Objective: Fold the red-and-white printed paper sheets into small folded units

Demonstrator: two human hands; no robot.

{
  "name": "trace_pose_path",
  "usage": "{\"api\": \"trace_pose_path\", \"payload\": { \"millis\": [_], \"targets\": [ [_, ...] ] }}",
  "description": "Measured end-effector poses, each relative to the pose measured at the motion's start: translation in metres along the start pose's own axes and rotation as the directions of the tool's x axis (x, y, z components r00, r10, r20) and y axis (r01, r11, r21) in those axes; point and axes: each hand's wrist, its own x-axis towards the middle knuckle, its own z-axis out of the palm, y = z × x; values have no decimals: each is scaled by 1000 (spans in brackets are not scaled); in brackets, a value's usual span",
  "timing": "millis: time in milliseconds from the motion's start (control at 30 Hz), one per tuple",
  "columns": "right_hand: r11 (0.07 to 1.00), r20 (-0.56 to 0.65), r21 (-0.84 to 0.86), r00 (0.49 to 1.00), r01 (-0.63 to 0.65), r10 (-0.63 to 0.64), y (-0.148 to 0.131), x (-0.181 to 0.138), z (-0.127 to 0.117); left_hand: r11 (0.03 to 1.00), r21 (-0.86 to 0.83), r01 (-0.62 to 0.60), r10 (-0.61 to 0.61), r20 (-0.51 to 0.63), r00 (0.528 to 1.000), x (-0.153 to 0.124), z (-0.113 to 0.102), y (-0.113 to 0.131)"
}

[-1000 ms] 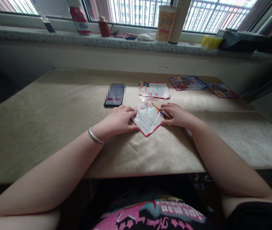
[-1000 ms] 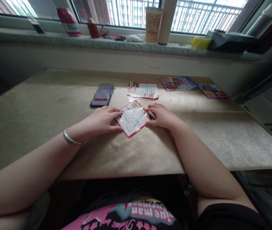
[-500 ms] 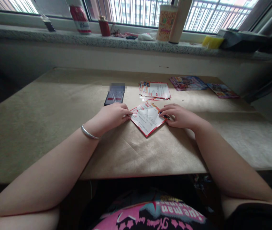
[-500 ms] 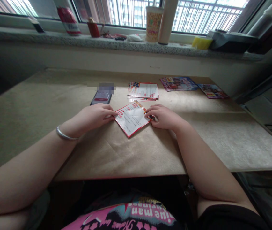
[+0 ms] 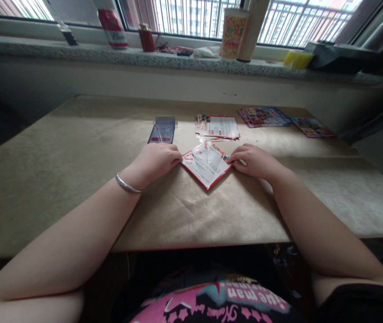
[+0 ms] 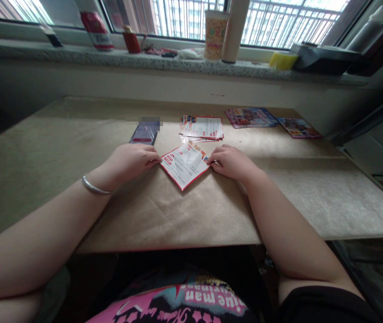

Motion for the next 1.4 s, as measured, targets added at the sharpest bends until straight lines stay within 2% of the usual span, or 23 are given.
{"api": "trace_pose_path", "payload": {
  "millis": [200,333,433,600,767,867,967,1100,1400],
  "targets": [
    [1000,-22,-7,1000,21,-21,5,1,3,999,24,-40,41,-54,998,5,-1,2],
    [998,-24,-35,998,57,-58,6,1,1,990,118,-82,87,-37,995,6,1,1],
    [996,-29,-63,998,62,-64,6,0,-1,992,99,-76,81,-41,996,6,3,-2],
    [993,-28,-116,999,-36,33,6,0,-2,1000,-28,12,-13,-25,1000,6,5,-3],
    [978,-47,-123,985,-168,164,4,3,4,994,-39,100,-102,-30,994,6,4,2],
    [956,-61,-100,960,-277,272,0,5,9,986,-57,154,-156,-34,987,6,6,6],
    [926,-61,-49,926,-375,372,-4,7,13,961,-65,268,-270,-25,963,8,10,13],
    [913,-53,-75,916,-402,398,-7,8,13,920,-46,390,-390,-8,921,10,12,23],
    [910,1,-12,910,-415,415,-4,8,13,904,-4,427,-426,30,904,10,9,29]
  ]
}}
